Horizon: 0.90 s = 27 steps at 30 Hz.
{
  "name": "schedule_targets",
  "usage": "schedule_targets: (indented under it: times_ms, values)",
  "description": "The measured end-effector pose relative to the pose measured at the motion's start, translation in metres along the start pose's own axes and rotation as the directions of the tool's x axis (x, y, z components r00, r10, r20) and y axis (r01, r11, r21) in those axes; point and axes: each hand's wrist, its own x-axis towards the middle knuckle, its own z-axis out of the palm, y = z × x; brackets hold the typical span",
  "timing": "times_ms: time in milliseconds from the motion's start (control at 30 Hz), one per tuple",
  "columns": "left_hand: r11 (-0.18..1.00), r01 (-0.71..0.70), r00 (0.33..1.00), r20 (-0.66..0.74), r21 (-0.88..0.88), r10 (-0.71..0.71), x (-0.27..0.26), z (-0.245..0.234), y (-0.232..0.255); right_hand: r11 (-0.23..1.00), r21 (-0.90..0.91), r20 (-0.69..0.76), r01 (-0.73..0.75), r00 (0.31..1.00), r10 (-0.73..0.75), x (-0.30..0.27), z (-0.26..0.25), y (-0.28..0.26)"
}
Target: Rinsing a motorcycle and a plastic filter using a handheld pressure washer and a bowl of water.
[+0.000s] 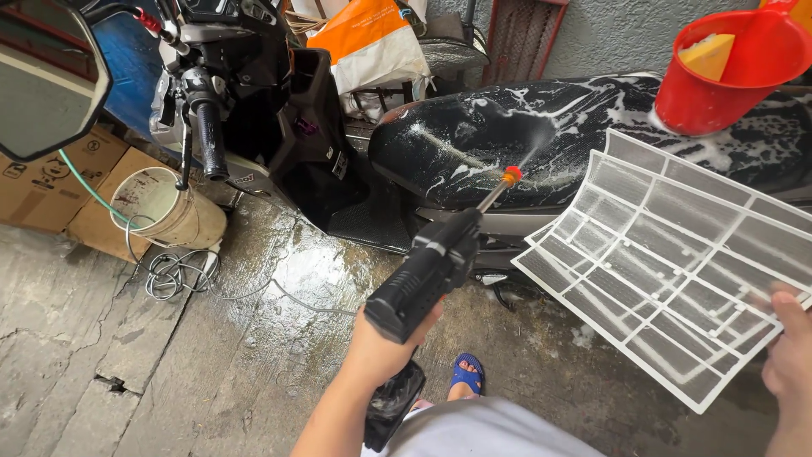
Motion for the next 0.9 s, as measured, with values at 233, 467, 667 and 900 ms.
schedule_targets:
  times_ms: [233,467,667,900]
  values:
    - [0.988,0.124,0.992,-0.002,-0.086,-0.125,0.007,0.007,0.013,0.99,0.067,0.039,0.121,0.992,-0.124,0.015,-0.018,0.034]
    - [0.935,0.239,0.963,-0.058,-0.264,-0.263,0.004,-0.026,0.013,0.994,0.063,0.041,0.086,0.995,-0.089,0.013,-0.017,0.033]
    - [0.95,0.128,0.954,-0.226,-0.284,-0.196,-0.004,-0.053,-0.016,0.991,0.102,0.042,0.087,0.995,-0.092,0.023,-0.005,0.025]
    - [0.891,0.383,0.86,-0.257,-0.244,-0.44,-0.037,-0.072,-0.052,0.993,0.031,0.092,0.115,0.989,-0.117,0.047,-0.013,0.035]
